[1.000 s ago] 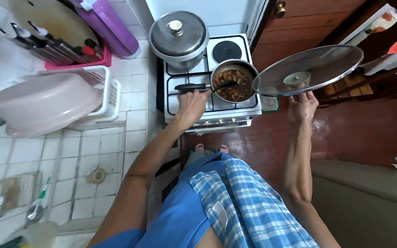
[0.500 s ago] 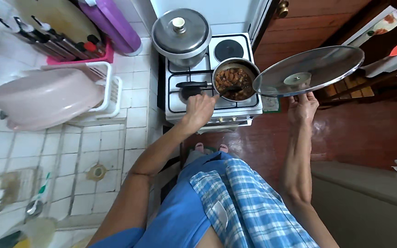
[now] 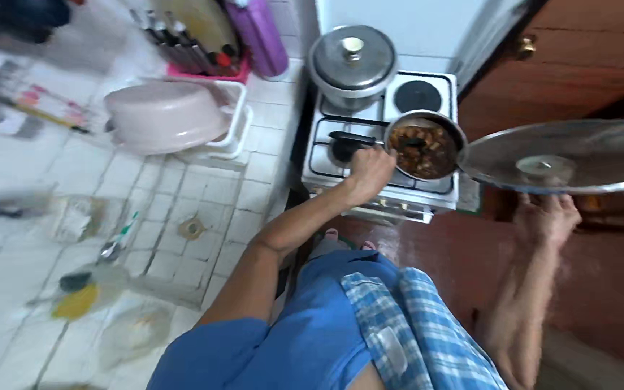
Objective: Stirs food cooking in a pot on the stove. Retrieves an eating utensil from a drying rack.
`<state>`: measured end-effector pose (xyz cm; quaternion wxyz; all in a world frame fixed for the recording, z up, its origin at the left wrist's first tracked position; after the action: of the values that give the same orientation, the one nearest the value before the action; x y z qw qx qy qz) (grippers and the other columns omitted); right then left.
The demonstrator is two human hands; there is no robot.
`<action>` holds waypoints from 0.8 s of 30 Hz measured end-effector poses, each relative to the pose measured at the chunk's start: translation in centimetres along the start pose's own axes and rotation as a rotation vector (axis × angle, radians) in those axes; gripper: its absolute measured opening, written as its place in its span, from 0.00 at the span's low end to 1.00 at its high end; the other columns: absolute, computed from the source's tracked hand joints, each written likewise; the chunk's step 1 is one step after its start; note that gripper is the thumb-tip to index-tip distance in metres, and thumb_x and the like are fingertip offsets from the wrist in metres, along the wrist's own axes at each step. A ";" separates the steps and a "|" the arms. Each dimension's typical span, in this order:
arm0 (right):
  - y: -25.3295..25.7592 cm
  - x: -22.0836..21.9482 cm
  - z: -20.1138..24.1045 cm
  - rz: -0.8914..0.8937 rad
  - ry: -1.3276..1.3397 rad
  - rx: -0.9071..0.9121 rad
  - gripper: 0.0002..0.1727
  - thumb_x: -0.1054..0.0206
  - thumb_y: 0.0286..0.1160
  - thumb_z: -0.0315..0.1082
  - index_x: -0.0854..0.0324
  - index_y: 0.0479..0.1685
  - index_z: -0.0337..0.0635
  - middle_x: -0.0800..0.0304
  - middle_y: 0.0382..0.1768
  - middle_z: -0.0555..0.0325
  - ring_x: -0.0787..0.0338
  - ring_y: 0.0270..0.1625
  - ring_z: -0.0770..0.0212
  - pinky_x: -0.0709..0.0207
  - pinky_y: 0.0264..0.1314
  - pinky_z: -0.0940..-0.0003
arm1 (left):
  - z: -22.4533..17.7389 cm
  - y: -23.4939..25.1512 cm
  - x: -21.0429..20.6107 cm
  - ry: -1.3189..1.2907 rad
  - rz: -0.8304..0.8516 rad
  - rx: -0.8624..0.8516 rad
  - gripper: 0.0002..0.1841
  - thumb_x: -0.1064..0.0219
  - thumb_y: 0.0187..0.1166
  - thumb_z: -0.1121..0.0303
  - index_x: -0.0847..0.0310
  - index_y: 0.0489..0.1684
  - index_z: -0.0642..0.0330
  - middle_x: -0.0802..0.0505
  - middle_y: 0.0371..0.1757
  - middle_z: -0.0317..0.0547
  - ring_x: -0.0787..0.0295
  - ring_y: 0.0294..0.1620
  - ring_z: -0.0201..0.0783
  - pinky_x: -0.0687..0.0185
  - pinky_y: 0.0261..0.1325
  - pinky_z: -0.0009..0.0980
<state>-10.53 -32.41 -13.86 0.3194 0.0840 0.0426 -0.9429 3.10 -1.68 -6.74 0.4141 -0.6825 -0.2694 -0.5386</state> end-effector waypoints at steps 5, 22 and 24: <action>0.1 -1.3 0.3 0.007 0.039 0.006 0.13 0.51 0.89 0.25 0.31 0.65 0.37 0.14 0.48 0.62 0.10 0.49 0.68 0.13 0.58 0.68 | 0.0 -0.2 1.5 -0.015 -0.079 0.043 0.24 0.45 0.83 0.81 0.28 0.80 0.68 0.12 0.56 0.73 0.09 0.46 0.64 0.15 0.42 0.51; 0.8 -2.4 0.5 0.077 0.076 0.034 0.08 0.45 0.88 0.30 0.24 0.57 0.42 0.09 0.45 0.67 0.08 0.48 0.69 0.12 0.59 0.67 | -0.5 -2.6 1.8 0.177 0.000 -0.058 0.23 0.45 0.83 0.81 0.17 0.73 0.52 0.13 0.59 0.70 0.12 0.53 0.66 0.20 0.48 0.55; 0.8 -2.2 0.4 0.077 0.078 0.034 0.08 0.45 0.88 0.29 0.24 0.57 0.42 0.10 0.45 0.66 0.08 0.48 0.68 0.13 0.60 0.67 | -1.2 -1.7 0.7 0.203 0.020 -0.079 0.23 0.45 0.83 0.82 0.18 0.73 0.55 0.14 0.62 0.71 0.13 0.55 0.67 0.20 0.50 0.55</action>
<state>-8.43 -31.81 -13.05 0.3522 0.1278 0.0355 -0.9265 1.31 -1.95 -5.53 0.4174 -0.6428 -0.1980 -0.6110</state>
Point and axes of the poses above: each hand's wrist, its own y-axis towards the middle knuckle, its own x-axis out of the back of the hand, z = x × y, the point moved 7 cm from there along y, towards the middle knuckle
